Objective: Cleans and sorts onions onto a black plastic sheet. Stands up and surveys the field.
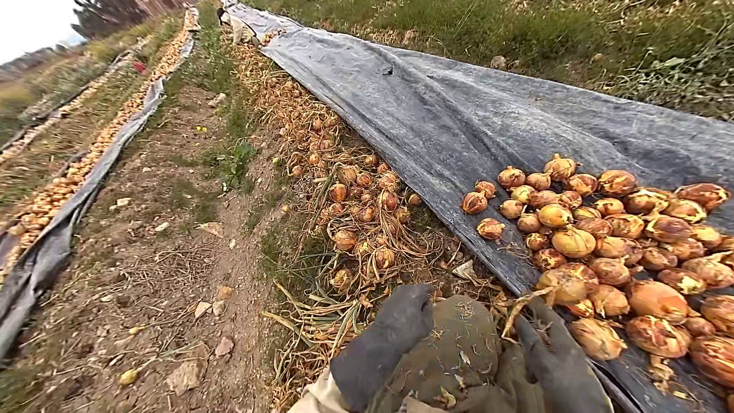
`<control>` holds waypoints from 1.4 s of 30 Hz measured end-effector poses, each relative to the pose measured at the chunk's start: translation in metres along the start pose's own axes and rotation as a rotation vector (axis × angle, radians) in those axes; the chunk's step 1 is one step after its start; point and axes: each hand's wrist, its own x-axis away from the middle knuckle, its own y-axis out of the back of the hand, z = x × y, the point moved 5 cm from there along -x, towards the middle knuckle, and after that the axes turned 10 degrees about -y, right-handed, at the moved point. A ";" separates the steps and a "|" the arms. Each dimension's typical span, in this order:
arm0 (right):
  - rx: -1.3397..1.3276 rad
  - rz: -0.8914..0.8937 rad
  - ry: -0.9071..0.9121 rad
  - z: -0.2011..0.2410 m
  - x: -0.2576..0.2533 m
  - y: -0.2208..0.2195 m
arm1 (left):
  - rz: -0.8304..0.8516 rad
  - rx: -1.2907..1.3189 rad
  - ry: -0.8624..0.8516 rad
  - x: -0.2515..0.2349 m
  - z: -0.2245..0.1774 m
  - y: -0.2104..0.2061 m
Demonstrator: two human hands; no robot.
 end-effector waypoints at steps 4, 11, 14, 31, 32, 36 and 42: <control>-0.079 -0.097 -0.001 -0.020 -0.028 0.029 | -0.272 -0.122 0.356 -0.061 0.160 -0.001; 0.058 0.196 -0.175 -0.070 0.008 -0.017 | -0.020 -0.124 0.790 -0.067 0.303 -0.023; 0.202 0.381 -0.241 -0.086 0.020 -0.037 | -0.173 0.024 0.805 -0.044 0.312 -0.028; -0.038 0.587 0.036 0.026 0.042 -0.115 | -0.447 0.763 -0.401 0.092 0.062 0.002; -0.126 0.565 0.063 0.032 0.047 -0.117 | -0.435 0.657 -0.457 0.092 0.053 0.002; -0.261 0.414 0.133 0.041 0.057 -0.110 | -0.353 0.492 -0.476 0.098 0.027 0.001; 0.218 0.012 0.856 0.043 0.053 -0.092 | -0.102 1.069 -0.055 0.116 0.020 -0.041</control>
